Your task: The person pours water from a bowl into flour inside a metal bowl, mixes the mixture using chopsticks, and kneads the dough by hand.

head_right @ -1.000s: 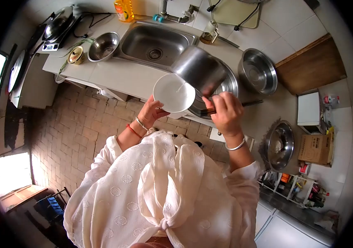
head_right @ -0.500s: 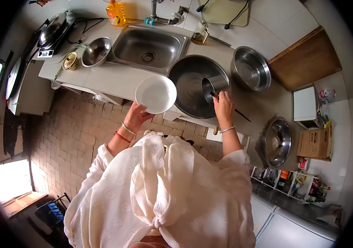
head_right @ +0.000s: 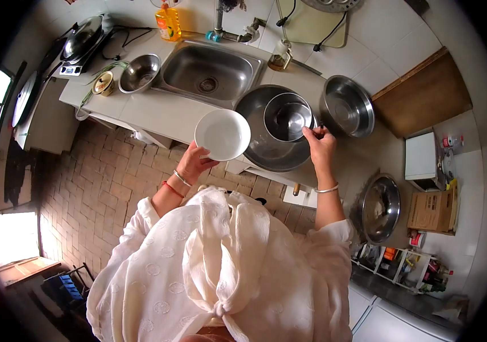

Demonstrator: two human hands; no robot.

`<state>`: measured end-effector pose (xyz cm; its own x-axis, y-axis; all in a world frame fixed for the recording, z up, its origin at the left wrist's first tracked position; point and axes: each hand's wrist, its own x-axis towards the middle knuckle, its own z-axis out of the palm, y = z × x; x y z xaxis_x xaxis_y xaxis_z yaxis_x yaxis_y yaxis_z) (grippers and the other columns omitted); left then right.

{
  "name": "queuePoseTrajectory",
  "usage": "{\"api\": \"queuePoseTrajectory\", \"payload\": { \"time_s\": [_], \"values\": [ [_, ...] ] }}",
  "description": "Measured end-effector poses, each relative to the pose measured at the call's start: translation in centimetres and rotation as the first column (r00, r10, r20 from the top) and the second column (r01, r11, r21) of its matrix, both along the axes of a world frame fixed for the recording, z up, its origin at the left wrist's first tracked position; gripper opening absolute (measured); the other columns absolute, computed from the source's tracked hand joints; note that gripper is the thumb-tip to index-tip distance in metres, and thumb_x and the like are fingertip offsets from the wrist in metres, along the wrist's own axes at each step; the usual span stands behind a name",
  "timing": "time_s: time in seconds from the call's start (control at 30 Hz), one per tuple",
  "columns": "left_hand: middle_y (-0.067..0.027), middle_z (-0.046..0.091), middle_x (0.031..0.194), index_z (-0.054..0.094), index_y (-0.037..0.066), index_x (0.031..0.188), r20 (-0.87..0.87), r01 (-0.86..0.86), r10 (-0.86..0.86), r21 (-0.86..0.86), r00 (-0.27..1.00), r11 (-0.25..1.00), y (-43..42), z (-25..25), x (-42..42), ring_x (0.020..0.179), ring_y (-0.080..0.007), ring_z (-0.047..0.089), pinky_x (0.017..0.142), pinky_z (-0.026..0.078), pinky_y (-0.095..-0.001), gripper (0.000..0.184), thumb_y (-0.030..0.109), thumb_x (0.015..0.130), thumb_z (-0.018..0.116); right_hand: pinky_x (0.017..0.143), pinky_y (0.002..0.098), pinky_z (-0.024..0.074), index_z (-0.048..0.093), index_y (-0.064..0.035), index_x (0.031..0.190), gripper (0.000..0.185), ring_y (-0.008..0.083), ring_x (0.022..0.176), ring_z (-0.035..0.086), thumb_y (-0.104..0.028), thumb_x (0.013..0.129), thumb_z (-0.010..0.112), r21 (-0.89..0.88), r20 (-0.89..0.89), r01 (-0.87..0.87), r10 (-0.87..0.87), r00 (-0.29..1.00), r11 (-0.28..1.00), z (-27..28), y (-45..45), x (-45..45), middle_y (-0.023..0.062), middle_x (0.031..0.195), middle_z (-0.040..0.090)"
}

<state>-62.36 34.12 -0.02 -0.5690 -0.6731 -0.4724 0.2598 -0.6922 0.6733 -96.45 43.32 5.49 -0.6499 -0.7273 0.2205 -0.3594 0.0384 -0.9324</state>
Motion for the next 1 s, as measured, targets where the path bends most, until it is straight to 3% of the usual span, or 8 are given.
{"api": "queuePoseTrajectory", "payload": {
  "time_s": [0.13,0.27,0.37,0.47,0.6,0.77,0.9,1.0],
  "values": [
    [-0.009,0.057,0.113,0.04,0.014,0.134,-0.058,-0.024,0.025,0.024,0.998,0.999,-0.1,0.3,-1.1,0.087,-0.0264,0.065,0.079,0.058,-0.0346,0.059,0.01,0.078,0.057,0.054,0.0272,0.0383,0.052,-0.0015,0.069,0.031,0.0105,0.057,0.044,-0.016,0.075,0.079,0.032,-0.218,-0.052,0.058,0.974,0.998,2.6,0.1,2.2,0.0019,0.061,0.049],
    [-0.0091,0.057,0.114,0.04,0.014,0.134,-0.07,0.001,0.001,0.029,0.998,1.0,-0.3,0.1,-1.7,0.088,-0.0276,0.065,0.08,0.057,-0.0352,0.059,0.011,0.078,0.057,0.052,0.0324,0.0412,0.053,-0.0036,0.072,0.028,0.0213,0.054,0.049,-0.015,0.074,0.079,0.057,-0.615,-0.075,0.094,0.783,0.996,6.8,0.3,6.5,0.0075,0.063,0.05],
    [-0.0073,0.057,0.116,0.041,0.014,0.133,-0.066,0.02,-0.019,0.017,0.998,1.0,-0.1,0.2,-2.0,0.094,-0.0246,0.064,0.084,0.056,-0.0352,0.058,0.013,0.077,0.057,0.053,0.0342,0.0425,0.052,-0.0047,0.074,0.028,0.0242,0.058,0.052,-0.013,0.073,0.079,0.069,-0.716,-0.171,0.168,0.677,0.983,7.5,-0.1,7.9,0.0068,0.068,0.051],
    [-0.0064,0.057,0.116,0.041,0.014,0.133,-0.068,0.028,-0.027,0.012,0.997,1.0,-0.2,0.2,-1.9,0.097,-0.023,0.064,0.085,0.056,-0.0349,0.058,0.015,0.077,0.057,0.053,0.0359,0.0412,0.049,-0.0033,0.075,0.03,0.0248,0.057,0.049,-0.012,0.073,0.078,0.049,-0.77,-0.232,0.185,0.611,0.971,7.0,-0.6,8.6,0.0073,0.068,0.048],
    [-0.0063,0.057,0.117,0.041,0.014,0.133,-0.076,0.028,-0.027,0.011,0.997,1.0,-0.2,0.3,-1.4,0.097,-0.0233,0.064,0.085,0.056,-0.0348,0.058,0.014,0.078,0.057,0.057,0.0358,0.047,0.051,-0.0086,0.075,0.028,0.0247,0.066,0.056,-0.024,0.079,0.074,0.076,-0.912,-0.214,0.155,0.38,0.974,7.5,-1.2,9.5,0.0052,0.074,0.049],
    [-0.0065,0.057,0.118,0.041,0.015,0.134,-0.065,-0.008,0.01,0.029,0.998,1.0,-0.2,0.2,-0.1,0.096,-0.0243,0.064,0.084,0.056,-0.035,0.058,0.013,0.078,0.056,0.057,0.0349,0.047,0.05,-0.0082,0.074,0.029,0.0237,0.065,0.056,-0.024,0.078,0.074,0.02,-0.954,-0.276,0.101,0.281,0.961,8.2,-1.6,11.0,0.0049,0.073,0.048],
    [-0.0065,0.055,0.121,0.038,0.016,0.136,-0.065,-0.017,0.02,0.049,0.998,0.999,-0.4,0.0,1.3,0.098,-0.0248,0.063,0.085,0.055,-0.0356,0.062,0.012,0.077,0.055,0.056,0.0349,0.0468,0.05,-0.0081,0.073,0.03,0.0235,0.064,0.055,-0.022,0.075,0.077,-0.028,-0.954,-0.321,0.071,0.291,0.947,8.3,-2.2,12.4,0.0048,0.071,0.049],
    [-0.0095,0.056,0.115,0.04,0.015,0.132,-0.096,-0.092,0.101,0.093,0.99,0.991,-0.3,0.2,2.2,0.087,-0.0279,0.064,0.079,0.057,-0.0358,0.058,0.008,0.076,0.056,0.056,0.0345,0.0462,0.051,-0.0077,0.072,0.032,0.025,0.062,0.054,-0.021,0.072,0.08,-0.079,-0.915,-0.317,0.058,0.399,0.945,7.6,-3.3,12.9,0.0055,0.072,0.049]
  ]
}}
